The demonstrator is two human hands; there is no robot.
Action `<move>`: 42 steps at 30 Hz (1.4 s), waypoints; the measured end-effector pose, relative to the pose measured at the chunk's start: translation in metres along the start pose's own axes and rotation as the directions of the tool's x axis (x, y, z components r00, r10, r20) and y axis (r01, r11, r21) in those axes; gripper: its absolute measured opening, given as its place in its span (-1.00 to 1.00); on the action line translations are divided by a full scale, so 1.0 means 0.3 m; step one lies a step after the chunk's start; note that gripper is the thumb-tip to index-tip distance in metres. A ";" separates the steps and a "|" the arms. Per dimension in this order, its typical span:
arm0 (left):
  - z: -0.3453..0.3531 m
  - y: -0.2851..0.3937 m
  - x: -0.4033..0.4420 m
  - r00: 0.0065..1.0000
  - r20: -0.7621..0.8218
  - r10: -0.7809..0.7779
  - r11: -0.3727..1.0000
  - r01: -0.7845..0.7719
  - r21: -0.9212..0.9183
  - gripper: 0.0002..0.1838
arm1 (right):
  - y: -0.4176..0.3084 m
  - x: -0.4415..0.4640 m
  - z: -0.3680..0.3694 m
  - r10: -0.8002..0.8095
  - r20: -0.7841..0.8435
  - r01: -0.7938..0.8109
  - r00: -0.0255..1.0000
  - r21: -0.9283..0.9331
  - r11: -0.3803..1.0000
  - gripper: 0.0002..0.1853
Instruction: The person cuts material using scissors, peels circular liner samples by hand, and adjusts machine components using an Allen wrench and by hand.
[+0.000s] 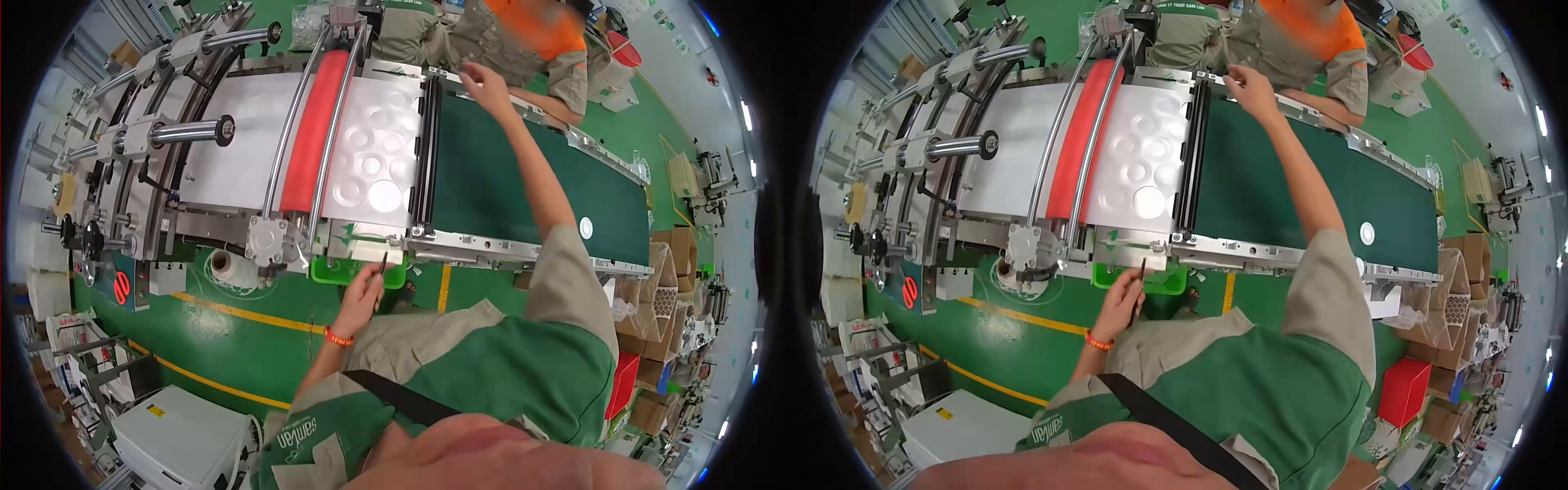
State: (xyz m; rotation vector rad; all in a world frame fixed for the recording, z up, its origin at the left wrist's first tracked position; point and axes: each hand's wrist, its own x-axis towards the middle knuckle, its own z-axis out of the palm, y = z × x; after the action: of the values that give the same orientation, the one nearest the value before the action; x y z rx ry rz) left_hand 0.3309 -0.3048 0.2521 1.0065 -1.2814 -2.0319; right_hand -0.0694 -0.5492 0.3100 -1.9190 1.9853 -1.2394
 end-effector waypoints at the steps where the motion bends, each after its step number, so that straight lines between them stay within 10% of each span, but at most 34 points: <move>1: -0.004 0.002 -0.015 1.000 -0.010 -0.024 0.999 0.024 0.044 -0.70 | 0.030 0.047 0.043 -0.152 -0.046 0.145 0.987 -0.122 0.982 -0.59; 5: -0.013 0.019 -0.036 0.996 -0.013 -0.089 0.996 0.089 0.016 -0.69 | 0.132 0.165 0.158 -0.312 0.146 0.333 0.939 -0.151 0.931 -0.55; 8: -0.005 0.001 -0.040 0.999 -0.038 -0.029 0.999 0.031 0.033 -0.69 | 0.032 0.161 0.144 -0.081 0.248 0.190 0.965 -0.452 0.871 -0.67; 15: 0.019 -0.026 -0.047 1.000 0.002 0.016 1.000 -0.016 0.024 -0.70 | 0.036 0.248 0.166 -0.082 0.297 0.264 0.951 -0.646 0.717 -0.72; 30: 0.068 -0.013 -0.058 0.995 0.084 0.046 0.998 -0.049 0.025 -0.72 | 0.050 0.198 0.230 0.072 0.169 0.052 0.983 -0.632 0.773 -0.69; 33: 0.046 0.054 -0.071 0.988 0.150 0.031 0.999 -0.028 -0.023 -0.74 | -0.005 0.141 0.227 0.079 0.176 0.046 0.981 -0.613 0.789 -0.43; 36: 0.008 0.200 -0.122 0.974 0.220 0.058 0.997 -0.046 -0.061 -0.68 | -0.288 -0.074 0.115 -0.114 0.056 0.116 0.992 -0.046 0.992 -0.52; 39: -0.020 0.277 -0.161 0.966 0.187 0.177 0.974 -0.145 -0.173 -0.40 | -0.664 -0.423 -0.062 -0.123 0.447 -0.158 0.886 0.541 0.826 -0.65; 40: -0.004 0.303 -0.146 0.967 0.157 0.199 0.968 -0.169 -0.187 -0.40 | -0.713 -0.505 -0.101 -0.368 0.536 0.065 0.760 0.500 0.864 -0.61; 42: 0.047 0.344 -0.151 0.965 0.118 0.235 0.967 -0.221 -0.124 -0.31 | -0.853 -0.681 -0.113 -0.428 0.613 -0.184 0.664 0.689 0.701 -0.63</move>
State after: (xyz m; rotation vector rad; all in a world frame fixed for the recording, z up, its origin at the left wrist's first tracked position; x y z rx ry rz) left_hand 0.3505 -0.3058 0.3639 0.6511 -1.2731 -1.9913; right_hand 0.1499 -0.3199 0.3975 -1.7156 0.7623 -0.8062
